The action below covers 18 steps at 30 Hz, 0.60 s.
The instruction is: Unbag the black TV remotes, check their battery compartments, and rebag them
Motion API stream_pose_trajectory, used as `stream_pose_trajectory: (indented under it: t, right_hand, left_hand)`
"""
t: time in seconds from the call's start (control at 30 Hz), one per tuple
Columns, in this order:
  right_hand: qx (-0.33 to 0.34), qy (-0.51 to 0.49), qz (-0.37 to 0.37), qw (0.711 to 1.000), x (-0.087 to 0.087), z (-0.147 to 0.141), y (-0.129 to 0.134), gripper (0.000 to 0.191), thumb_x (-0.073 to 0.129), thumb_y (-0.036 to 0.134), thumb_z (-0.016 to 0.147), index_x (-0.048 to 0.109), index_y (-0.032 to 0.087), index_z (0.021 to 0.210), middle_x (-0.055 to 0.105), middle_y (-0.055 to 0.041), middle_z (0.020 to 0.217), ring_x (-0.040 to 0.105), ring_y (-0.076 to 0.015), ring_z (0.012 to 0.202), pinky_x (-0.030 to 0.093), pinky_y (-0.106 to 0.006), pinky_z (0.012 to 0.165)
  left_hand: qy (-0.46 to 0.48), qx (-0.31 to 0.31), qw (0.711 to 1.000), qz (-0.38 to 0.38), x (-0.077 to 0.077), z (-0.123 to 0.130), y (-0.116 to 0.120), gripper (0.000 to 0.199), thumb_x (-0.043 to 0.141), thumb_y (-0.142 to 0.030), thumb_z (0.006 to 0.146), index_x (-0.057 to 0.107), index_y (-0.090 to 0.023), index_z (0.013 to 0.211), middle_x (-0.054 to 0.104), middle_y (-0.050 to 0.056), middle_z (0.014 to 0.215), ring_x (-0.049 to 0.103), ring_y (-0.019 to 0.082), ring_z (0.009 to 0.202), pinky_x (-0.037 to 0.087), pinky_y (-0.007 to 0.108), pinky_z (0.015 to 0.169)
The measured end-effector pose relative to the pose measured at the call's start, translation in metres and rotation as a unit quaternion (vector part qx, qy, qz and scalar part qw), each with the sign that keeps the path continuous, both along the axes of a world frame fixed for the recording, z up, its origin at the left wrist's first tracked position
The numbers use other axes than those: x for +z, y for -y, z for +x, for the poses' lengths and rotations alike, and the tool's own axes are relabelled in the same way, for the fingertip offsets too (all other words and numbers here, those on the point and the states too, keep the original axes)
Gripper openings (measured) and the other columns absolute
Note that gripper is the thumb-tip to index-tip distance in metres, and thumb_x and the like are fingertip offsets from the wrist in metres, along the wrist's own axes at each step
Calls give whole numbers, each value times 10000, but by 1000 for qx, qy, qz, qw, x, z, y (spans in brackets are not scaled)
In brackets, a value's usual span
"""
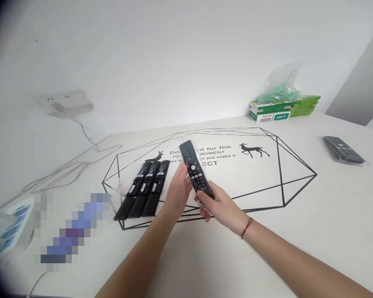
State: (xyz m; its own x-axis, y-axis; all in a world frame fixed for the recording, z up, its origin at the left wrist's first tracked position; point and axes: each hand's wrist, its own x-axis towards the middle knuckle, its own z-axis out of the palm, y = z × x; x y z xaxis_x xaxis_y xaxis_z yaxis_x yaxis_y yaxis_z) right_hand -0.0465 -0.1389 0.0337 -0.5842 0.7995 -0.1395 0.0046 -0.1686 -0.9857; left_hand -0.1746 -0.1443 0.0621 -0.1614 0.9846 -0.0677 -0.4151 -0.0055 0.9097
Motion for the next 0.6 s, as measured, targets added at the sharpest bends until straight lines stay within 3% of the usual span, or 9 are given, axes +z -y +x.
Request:
stream_pose_trajectory:
  t: [0.07,0.13,0.2,0.23,0.3,0.4,0.5,0.6]
  right_hand:
    - [-52,84,131,986,-1,0,1,256,498,384,890,521,221,1086,577,-21,814,557,-153,592,481,-330,553]
    - [-99,138,261,950,-3,0,3,320,493,304,881,501,261,1198,590,-40,893,591,-208,771,507,-396,694]
    - [-111,150,322,928,-5,-1,6,430,535,270,843,469,285,1268,576,-65,1011,575,-246,923,508,-430,774]
    - [-104,143,313,933,-4,-2,8,470,564,281,824,457,284,1281,562,-78,1054,573,-253,938,521,-426,756]
    - [-74,108,228,965,-1,-4,11,556,617,342,794,412,281,1306,528,-95,1126,601,-237,872,551,-385,639]
    - [-30,13,33,999,8,-6,17,674,635,451,784,290,316,1348,500,-85,1160,642,-187,745,553,-334,514]
    - [-13,-77,-95,992,15,-6,19,723,660,454,780,222,365,1349,538,-32,1059,665,-176,724,565,-334,544]
    - [-13,-126,-158,979,15,-6,20,654,693,396,773,299,339,1292,571,-10,979,679,-189,741,559,-324,575]
  left_hand:
    - [-16,10,1000,10,-5,2,0,388,542,-462,853,540,-269,1189,617,41,1108,601,143,912,488,231,728]
    - [-16,9,1000,-14,-9,4,0,388,608,-467,811,565,-236,1119,613,61,1133,593,169,994,478,258,821]
    - [15,6,998,-61,-10,4,0,343,664,-424,775,589,-196,1019,617,88,1132,599,196,1015,487,279,827]
    - [42,4,996,-82,-9,3,-1,310,668,-400,773,593,-185,984,621,98,1123,606,205,1008,499,291,812]
    - [111,-4,989,-102,-6,0,-1,271,645,-365,787,590,-190,986,632,97,1096,628,211,969,524,315,772]
    - [187,-4,979,-76,0,-7,-2,319,627,-323,790,572,-220,1086,654,66,1028,656,188,885,538,326,769]
    - [209,-2,977,-42,4,-10,-3,357,609,-314,793,577,-196,1129,664,66,981,668,185,856,532,334,816]
    - [215,-9,976,-20,8,-12,-2,353,581,-320,805,592,-169,1124,670,79,971,670,194,856,518,359,867]
